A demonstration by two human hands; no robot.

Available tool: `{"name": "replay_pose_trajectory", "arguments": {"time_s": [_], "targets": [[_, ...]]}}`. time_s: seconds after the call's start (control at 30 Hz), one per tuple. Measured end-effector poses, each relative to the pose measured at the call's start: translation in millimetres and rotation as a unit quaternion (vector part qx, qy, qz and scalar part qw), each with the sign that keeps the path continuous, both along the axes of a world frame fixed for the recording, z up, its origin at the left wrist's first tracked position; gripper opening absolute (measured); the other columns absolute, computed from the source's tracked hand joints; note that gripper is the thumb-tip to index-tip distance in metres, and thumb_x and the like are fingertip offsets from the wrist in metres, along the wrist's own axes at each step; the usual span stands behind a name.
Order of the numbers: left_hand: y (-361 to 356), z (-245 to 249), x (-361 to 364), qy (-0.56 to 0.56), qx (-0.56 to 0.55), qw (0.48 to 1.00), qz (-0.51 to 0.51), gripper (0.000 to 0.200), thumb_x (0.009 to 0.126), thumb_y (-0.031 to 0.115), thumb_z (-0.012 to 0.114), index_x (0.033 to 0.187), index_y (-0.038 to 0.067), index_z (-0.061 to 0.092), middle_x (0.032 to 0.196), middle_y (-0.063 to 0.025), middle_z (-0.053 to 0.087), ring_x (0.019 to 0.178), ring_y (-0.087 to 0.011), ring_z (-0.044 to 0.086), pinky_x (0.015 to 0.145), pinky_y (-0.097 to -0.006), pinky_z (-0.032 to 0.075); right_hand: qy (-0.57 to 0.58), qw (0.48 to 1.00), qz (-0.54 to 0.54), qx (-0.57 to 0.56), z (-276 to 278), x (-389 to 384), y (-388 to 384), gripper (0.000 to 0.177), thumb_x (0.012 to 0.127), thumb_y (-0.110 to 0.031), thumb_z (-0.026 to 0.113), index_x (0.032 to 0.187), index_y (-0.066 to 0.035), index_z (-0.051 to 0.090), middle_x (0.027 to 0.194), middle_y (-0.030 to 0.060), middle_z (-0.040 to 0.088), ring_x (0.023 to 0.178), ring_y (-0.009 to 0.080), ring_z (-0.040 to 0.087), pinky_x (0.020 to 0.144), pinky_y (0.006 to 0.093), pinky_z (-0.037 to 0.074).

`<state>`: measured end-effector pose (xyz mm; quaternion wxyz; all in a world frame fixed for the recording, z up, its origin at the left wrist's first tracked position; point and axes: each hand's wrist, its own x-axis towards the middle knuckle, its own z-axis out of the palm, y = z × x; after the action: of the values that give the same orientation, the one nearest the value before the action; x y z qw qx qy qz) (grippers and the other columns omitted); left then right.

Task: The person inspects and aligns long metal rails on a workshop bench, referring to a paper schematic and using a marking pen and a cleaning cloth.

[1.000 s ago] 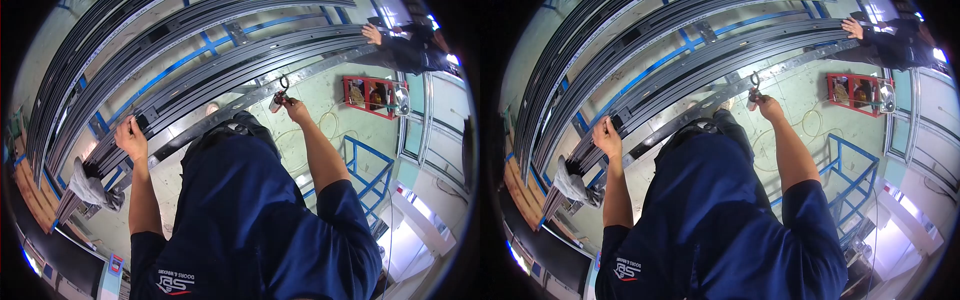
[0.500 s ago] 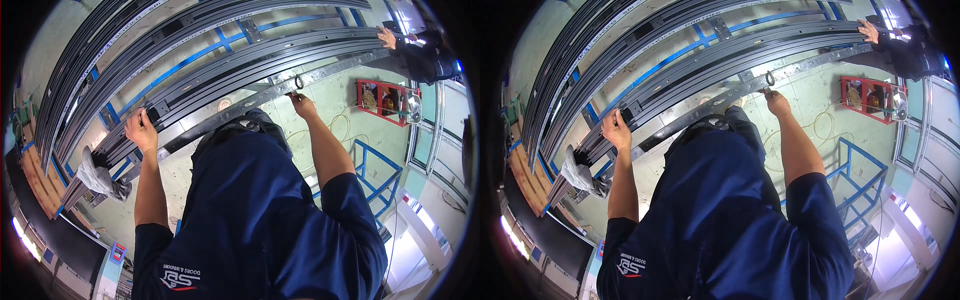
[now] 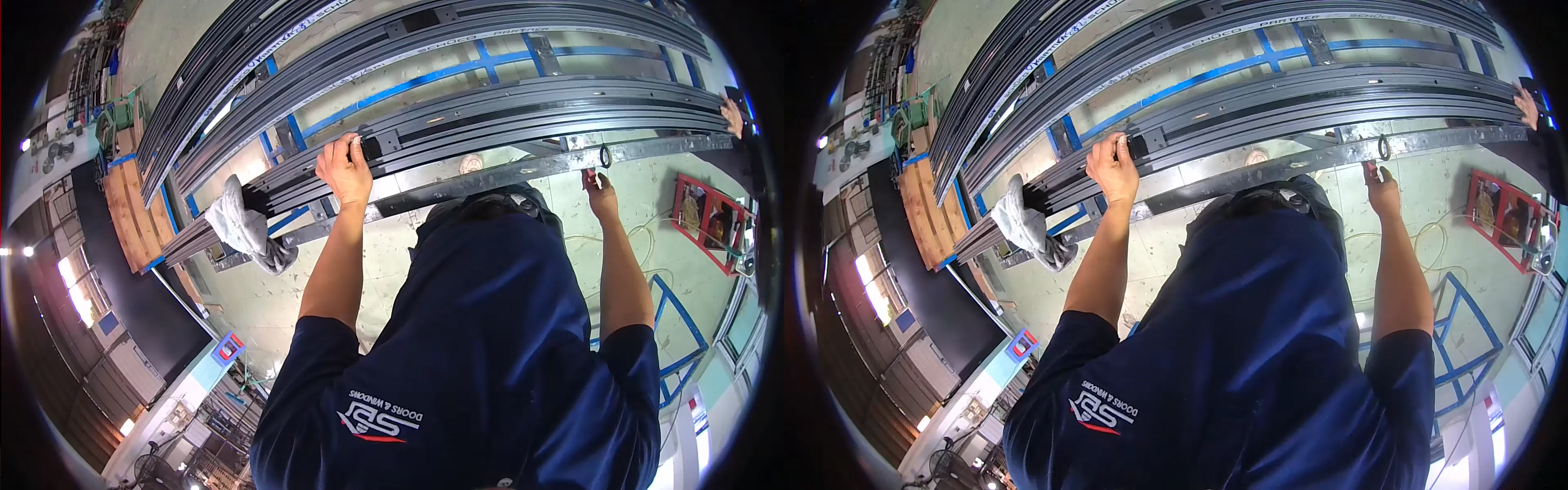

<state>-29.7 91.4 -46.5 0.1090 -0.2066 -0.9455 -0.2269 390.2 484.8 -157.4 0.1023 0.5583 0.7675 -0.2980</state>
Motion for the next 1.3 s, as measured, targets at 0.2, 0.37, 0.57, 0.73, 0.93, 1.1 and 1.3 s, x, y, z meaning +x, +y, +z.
{"name": "replay_pose_trajectory", "arguments": {"time_s": [0.2,0.37,0.57,0.73,0.93,1.1,1.3], "targets": [[-2,-2,0,-0.016,-0.002,1.0,-0.002,0.009,0.094,0.026,0.069,0.102,0.023,0.073,0.098,-0.0001,0.064,0.1,-0.0279,0.057,0.093,-0.0443,0.039,-0.025,0.99,-0.022,0.141,7,17,-14,0.066,0.092,-0.043,0.068,0.143,-0.004,0.052,0.138,0.0282,0.054,0.126,0.0461,0.054,0.103,0.0515,0.048],[-2,-1,0,-0.024,0.0,1.0,-0.007,0.01,0.094,0.026,0.069,0.102,0.023,0.073,0.099,0.0001,0.065,0.099,-0.0275,0.057,0.092,-0.0436,0.039,-0.074,0.983,-0.105,0.132,16,40,-34,0.071,0.089,-0.042,0.069,0.149,-0.012,0.046,0.149,0.025,0.044,0.133,0.0442,0.05,0.108,0.0504,0.044],[-2,0,0,-0.013,-0.014,1.0,-0.007,0.01,0.094,0.026,0.07,0.102,0.022,0.073,0.099,0.0002,0.065,0.099,-0.027,0.057,0.093,-0.0431,0.039,-0.116,0.979,-0.155,0.067,22,75,-56,0.078,0.086,-0.042,0.072,0.152,-0.01,0.042,0.154,0.024,0.037,0.139,0.0433,0.043,0.114,0.049,0.04],[-2,-1,0,-0.02,-0.002,1.0,-0.008,0.01,0.094,0.026,0.07,0.102,0.023,0.073,0.099,0.0005,0.065,0.099,-0.0265,0.056,0.094,-0.0422,0.038,-0.129,0.977,-0.166,0.045,36,84,-68,0.078,0.087,-0.041,0.071,0.151,-0.008,0.042,0.154,0.0266,0.036,0.139,0.0447,0.042,0.115,0.0484,0.039],[-2,0,1,-0.021,-0.008,1.0,-0.006,0.01,0.094,0.027,0.069,0.102,0.023,0.073,0.1,0.0006,0.065,0.1,-0.0263,0.056,0.094,-0.0419,0.038,-0.126,0.978,-0.162,0.032,39,95,-71,0.079,0.087,-0.041,0.072,0.152,-0.007,0.041,0.154,0.029,0.035,0.139,0.0455,0.041,0.115,0.0479,0.039],[-1,0,0,-0.013,-0.008,1.0,-0.004,0.009,0.094,0.027,0.07,0.101,0.023,0.073,0.099,0.0006,0.065,0.1,-0.0263,0.056,0.094,-0.0418,0.038,-0.117,0.979,-0.168,0.013,46,93,-75,0.079,0.087,-0.04,0.072,0.152,-0.008,0.04,0.153,0.0291,0.035,0.139,0.0457,0.041,0.115,0.0479,0.039],[-1,0,1,-0.01,-0.005,1.0,-0.003,0.009,0.093,0.027,0.071,0.101,0.023,0.073,0.098,0.0003,0.065,0.099,-0.0264,0.057,0.094,-0.0415,0.038,-0.116,0.978,-0.172,0.002,44,97,-81,0.079,0.087,-0.04,0.072,0.153,-0.009,0.04,0.154,0.0285,0.035,0.139,0.0457,0.041,0.115,0.0476,0.038]]}}
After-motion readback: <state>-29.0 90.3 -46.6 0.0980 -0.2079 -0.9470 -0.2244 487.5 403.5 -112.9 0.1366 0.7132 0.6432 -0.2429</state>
